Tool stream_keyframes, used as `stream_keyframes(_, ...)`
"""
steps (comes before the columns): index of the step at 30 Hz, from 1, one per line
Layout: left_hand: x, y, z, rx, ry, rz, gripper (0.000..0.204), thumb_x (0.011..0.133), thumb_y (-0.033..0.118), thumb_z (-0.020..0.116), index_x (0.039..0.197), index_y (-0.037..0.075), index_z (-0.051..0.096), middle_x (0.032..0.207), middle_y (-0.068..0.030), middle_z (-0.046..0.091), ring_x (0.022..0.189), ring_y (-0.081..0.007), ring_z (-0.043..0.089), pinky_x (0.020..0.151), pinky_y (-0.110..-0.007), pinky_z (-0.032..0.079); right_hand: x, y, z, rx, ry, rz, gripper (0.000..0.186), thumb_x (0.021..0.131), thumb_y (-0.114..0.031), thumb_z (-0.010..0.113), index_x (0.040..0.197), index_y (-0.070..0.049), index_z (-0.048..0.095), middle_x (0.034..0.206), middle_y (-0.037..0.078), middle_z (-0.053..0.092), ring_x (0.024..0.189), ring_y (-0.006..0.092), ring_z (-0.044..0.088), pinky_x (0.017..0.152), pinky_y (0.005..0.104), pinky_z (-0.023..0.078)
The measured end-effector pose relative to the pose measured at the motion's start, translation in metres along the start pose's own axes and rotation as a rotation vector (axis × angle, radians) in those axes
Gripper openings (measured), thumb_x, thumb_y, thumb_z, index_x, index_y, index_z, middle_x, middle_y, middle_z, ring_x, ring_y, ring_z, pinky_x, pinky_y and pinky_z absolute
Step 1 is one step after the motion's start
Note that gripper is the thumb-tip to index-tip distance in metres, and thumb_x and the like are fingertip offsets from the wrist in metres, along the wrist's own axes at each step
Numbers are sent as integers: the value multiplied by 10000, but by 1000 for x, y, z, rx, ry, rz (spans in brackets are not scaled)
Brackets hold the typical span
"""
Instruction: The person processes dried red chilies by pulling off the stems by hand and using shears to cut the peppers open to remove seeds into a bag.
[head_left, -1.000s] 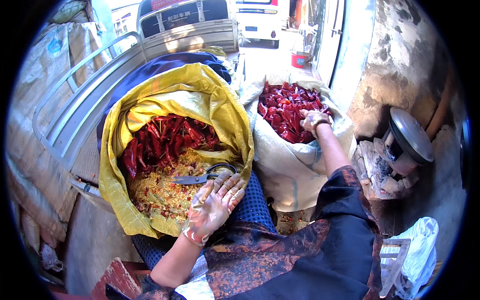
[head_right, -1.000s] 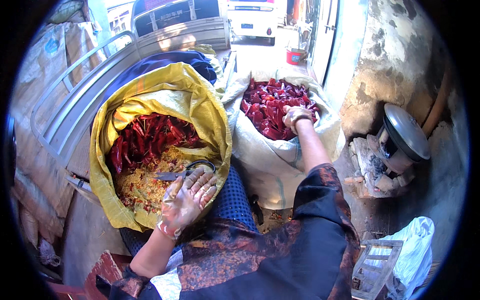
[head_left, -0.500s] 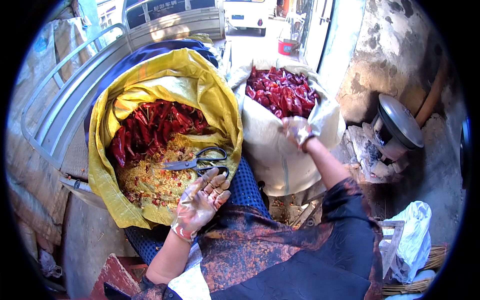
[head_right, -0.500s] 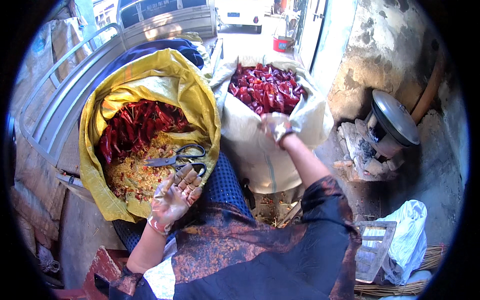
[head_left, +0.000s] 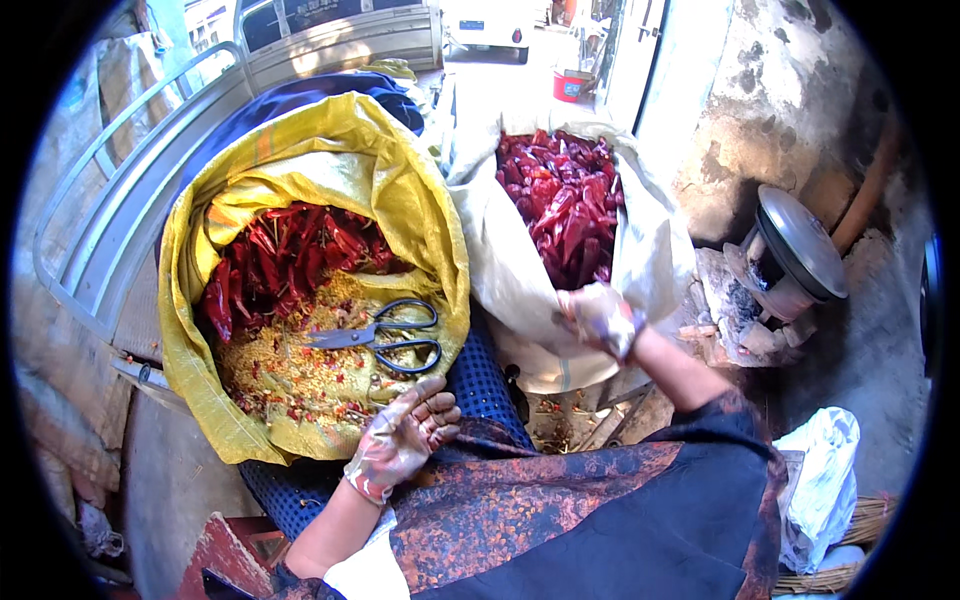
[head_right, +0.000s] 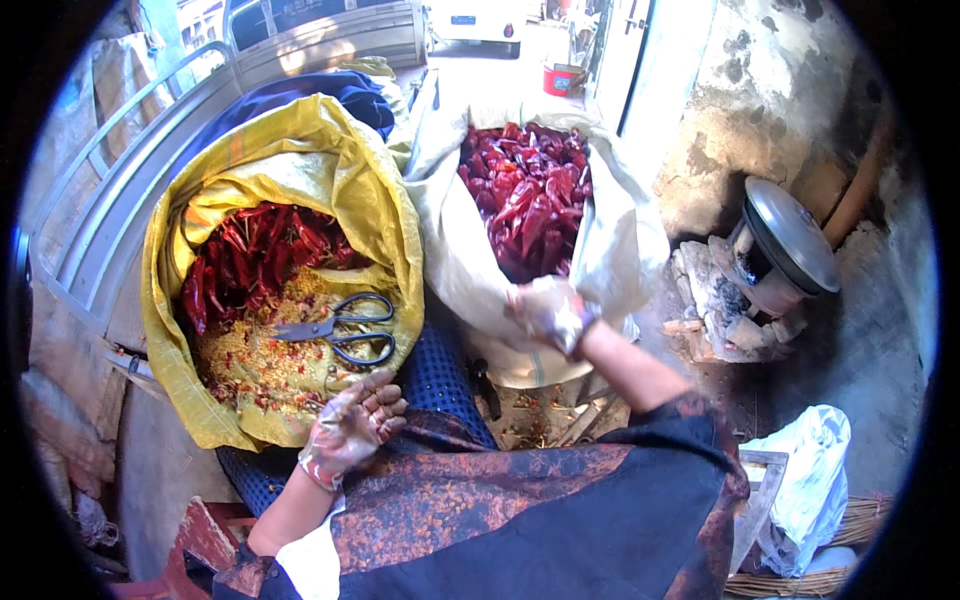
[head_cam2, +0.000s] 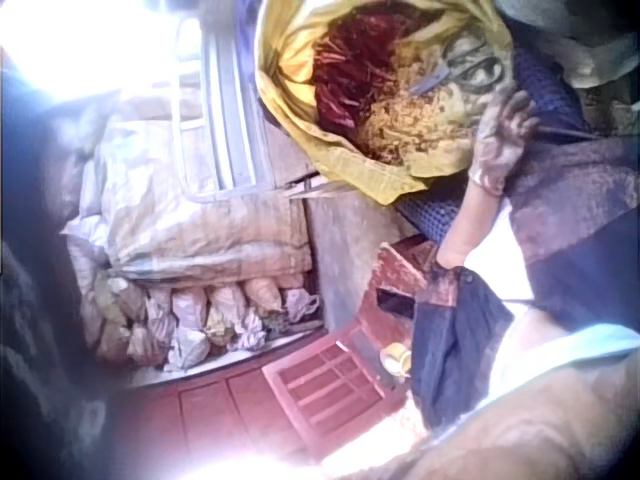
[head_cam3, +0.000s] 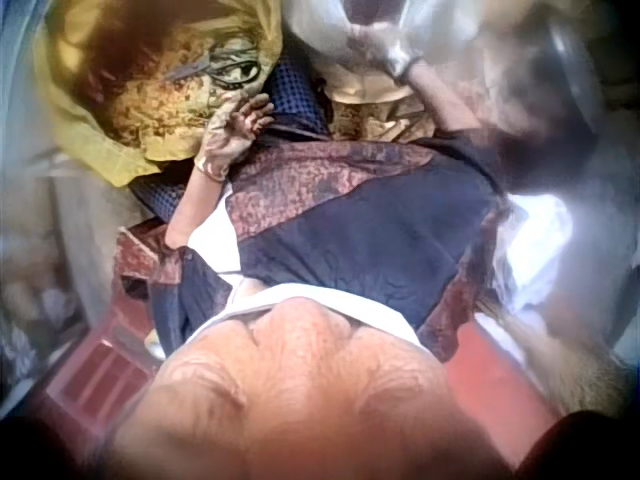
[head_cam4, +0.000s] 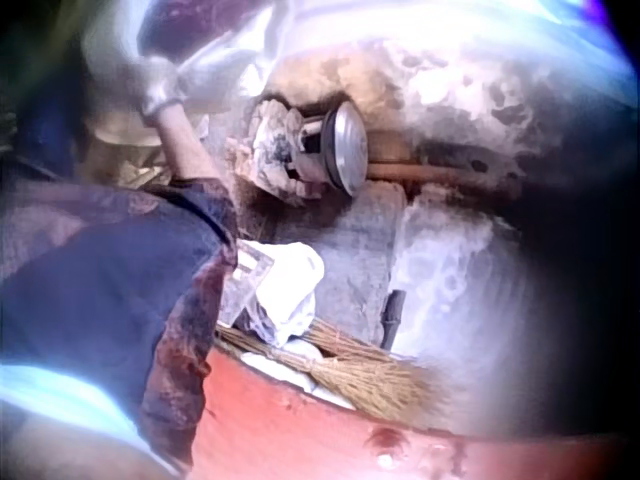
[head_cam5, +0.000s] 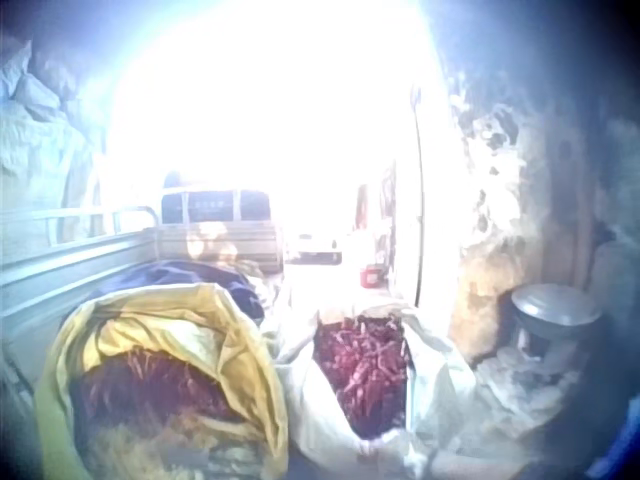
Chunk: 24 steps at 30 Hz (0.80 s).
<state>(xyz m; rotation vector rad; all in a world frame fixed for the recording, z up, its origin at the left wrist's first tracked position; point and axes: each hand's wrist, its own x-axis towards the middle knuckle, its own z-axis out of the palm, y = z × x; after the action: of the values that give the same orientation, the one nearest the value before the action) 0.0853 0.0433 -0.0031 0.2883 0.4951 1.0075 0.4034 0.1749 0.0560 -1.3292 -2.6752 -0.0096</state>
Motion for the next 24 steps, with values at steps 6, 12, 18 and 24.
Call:
stream_keyframes(6,9,-7,-4,33,7,-38,460,899,269,545,1270,15,446,1090,-138,588,998,-283,581,872,-399,479,-58,9,20,819,-11,321,302,925,-297,494,1143,-110,588,797,77,663,705,172,619,625,298,487)
stream_keyframes(12,1,-10,-10,74,-68,-65,514,873,288,580,1282,17,428,1100,-130,570,1012,-271,559,889,-382,448,-73,44,49,1547,-82,931,190,912,-212,562,1026,-78,633,796,68,625,610,134,547,510,255,431)
stream_keyframes(18,-7,-18,-6,148,-53,-138,489,890,278,566,1283,22,429,1117,-130,555,1026,-248,545,889,-385,446,-16,71,-11,330,206,507,304,870,-303,547,1074,-83,594,878,110,603,822,224,585,726,363,462)
stream_keyframes(24,-13,-11,-11,131,-95,-80,522,887,284,563,1306,13,411,1140,-127,557,1037,-251,545,886,-366,440,16,124,-42,-106,314,1000,846,672,-486,736,1329,-107,362,1245,225,485,1102,413,509,932,445,431)
